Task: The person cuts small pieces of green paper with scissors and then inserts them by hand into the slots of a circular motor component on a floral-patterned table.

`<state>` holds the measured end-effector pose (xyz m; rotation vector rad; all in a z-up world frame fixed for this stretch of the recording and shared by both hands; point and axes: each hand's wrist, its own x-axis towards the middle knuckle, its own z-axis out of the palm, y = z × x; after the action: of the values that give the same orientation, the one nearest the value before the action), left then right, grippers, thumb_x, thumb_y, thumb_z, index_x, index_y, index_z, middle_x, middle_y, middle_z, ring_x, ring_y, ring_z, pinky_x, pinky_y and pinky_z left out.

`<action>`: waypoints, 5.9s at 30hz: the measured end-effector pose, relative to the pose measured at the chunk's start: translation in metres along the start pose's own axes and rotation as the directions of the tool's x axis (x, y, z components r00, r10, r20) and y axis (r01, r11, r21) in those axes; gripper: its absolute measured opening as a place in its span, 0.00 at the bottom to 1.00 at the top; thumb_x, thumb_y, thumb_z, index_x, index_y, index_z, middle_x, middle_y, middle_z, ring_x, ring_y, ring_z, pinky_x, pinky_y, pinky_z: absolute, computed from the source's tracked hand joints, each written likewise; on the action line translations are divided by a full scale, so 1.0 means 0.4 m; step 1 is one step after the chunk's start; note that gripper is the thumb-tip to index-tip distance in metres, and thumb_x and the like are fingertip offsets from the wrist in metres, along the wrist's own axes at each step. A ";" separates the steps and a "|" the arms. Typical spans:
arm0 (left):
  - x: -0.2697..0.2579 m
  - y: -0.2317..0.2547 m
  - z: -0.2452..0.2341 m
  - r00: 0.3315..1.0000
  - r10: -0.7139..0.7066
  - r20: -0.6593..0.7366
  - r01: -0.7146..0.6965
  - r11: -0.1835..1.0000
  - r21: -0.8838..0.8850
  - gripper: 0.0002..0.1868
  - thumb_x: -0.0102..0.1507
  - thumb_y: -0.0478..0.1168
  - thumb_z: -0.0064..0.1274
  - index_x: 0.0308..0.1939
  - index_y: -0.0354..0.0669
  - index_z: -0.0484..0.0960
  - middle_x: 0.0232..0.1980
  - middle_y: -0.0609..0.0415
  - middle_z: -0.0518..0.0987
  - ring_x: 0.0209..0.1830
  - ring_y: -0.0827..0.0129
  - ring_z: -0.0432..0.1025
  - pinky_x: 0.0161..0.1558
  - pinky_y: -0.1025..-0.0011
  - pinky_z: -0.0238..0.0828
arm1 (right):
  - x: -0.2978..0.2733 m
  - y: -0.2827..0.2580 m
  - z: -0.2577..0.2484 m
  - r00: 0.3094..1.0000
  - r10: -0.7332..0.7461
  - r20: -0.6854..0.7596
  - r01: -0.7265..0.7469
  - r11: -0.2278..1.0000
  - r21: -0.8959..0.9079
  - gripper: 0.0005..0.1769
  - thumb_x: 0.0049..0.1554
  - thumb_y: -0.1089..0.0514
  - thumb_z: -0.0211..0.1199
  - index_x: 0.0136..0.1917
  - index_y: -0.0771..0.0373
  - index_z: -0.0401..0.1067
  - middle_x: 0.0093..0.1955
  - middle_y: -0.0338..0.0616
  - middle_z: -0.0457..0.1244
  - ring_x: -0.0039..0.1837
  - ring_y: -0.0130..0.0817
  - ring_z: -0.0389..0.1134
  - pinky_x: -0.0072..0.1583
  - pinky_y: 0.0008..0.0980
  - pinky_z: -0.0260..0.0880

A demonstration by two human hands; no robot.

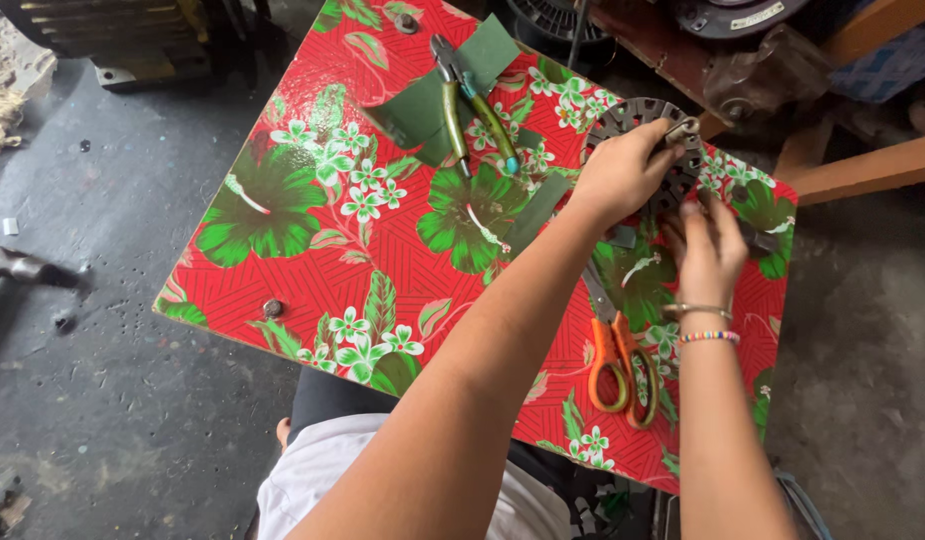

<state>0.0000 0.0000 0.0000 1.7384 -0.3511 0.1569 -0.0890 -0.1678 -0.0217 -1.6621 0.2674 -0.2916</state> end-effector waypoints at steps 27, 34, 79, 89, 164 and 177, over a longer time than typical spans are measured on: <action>0.019 -0.001 -0.008 0.998 -0.042 0.035 0.043 0.999 -0.019 0.15 0.66 0.50 0.53 0.51 0.49 0.76 0.46 0.41 0.82 0.49 0.41 0.76 0.47 0.52 0.72 | -0.004 -0.041 0.079 0.987 0.162 0.005 -0.152 0.913 0.379 0.29 0.61 0.65 0.60 0.74 0.64 0.63 0.55 0.42 0.66 0.56 0.33 0.71 0.59 0.34 0.78; -0.032 0.103 -0.164 0.943 -0.282 0.178 0.325 0.895 -0.304 0.26 0.55 0.30 0.46 0.57 0.52 0.76 0.59 0.52 0.77 0.50 0.50 0.79 0.33 0.50 0.80 | -0.232 -0.179 0.020 0.981 -0.142 0.136 0.186 0.895 -0.406 0.24 0.61 0.57 0.65 0.68 0.65 0.68 0.60 0.47 0.68 0.59 0.33 0.71 0.59 0.31 0.73; -0.233 0.067 -0.291 0.946 0.206 0.250 -0.298 0.859 0.417 0.33 0.47 0.51 0.70 0.55 0.51 0.79 0.50 0.58 0.82 0.56 0.59 0.70 0.59 0.58 0.60 | -0.467 -0.336 -0.080 0.836 0.498 0.230 0.086 0.294 -0.952 0.49 0.44 0.53 0.76 0.76 0.41 0.60 0.37 0.44 0.75 0.38 0.41 0.77 0.46 0.39 0.77; -0.228 0.041 -0.304 0.982 0.145 0.117 -0.144 0.989 -0.020 0.21 0.52 0.30 0.60 0.50 0.43 0.80 0.43 0.54 0.84 0.44 0.64 0.81 0.49 0.66 0.76 | -0.456 -0.321 -0.112 0.710 0.668 0.222 -0.276 0.555 -0.785 0.48 0.52 0.69 0.67 0.82 0.48 0.56 0.42 0.52 0.72 0.35 0.44 0.73 0.40 0.42 0.73; -0.283 0.005 -0.179 0.933 -0.279 0.226 0.345 0.523 -0.779 0.10 0.70 0.40 0.51 0.44 0.35 0.73 0.28 0.52 0.79 0.26 0.67 0.77 0.35 0.66 0.80 | -0.413 -0.206 0.022 0.954 0.213 0.211 -0.208 0.977 -0.047 0.35 0.49 0.64 0.73 0.70 0.67 0.70 0.37 0.35 0.60 0.34 0.22 0.66 0.29 0.21 0.67; -0.284 0.026 -0.218 0.963 -0.175 0.204 0.262 0.780 -0.568 0.09 0.71 0.38 0.49 0.42 0.34 0.71 0.27 0.55 0.77 0.25 0.72 0.76 0.32 0.71 0.74 | -0.392 -0.195 0.016 0.927 0.282 0.247 -0.263 0.959 -0.106 0.40 0.53 0.57 0.70 0.75 0.69 0.62 0.37 0.39 0.62 0.35 0.26 0.67 0.31 0.24 0.65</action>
<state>-0.1026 0.1001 -0.0067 1.1506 -0.2583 -0.2325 -0.2339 -0.0996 0.0497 -1.6875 0.3095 0.1481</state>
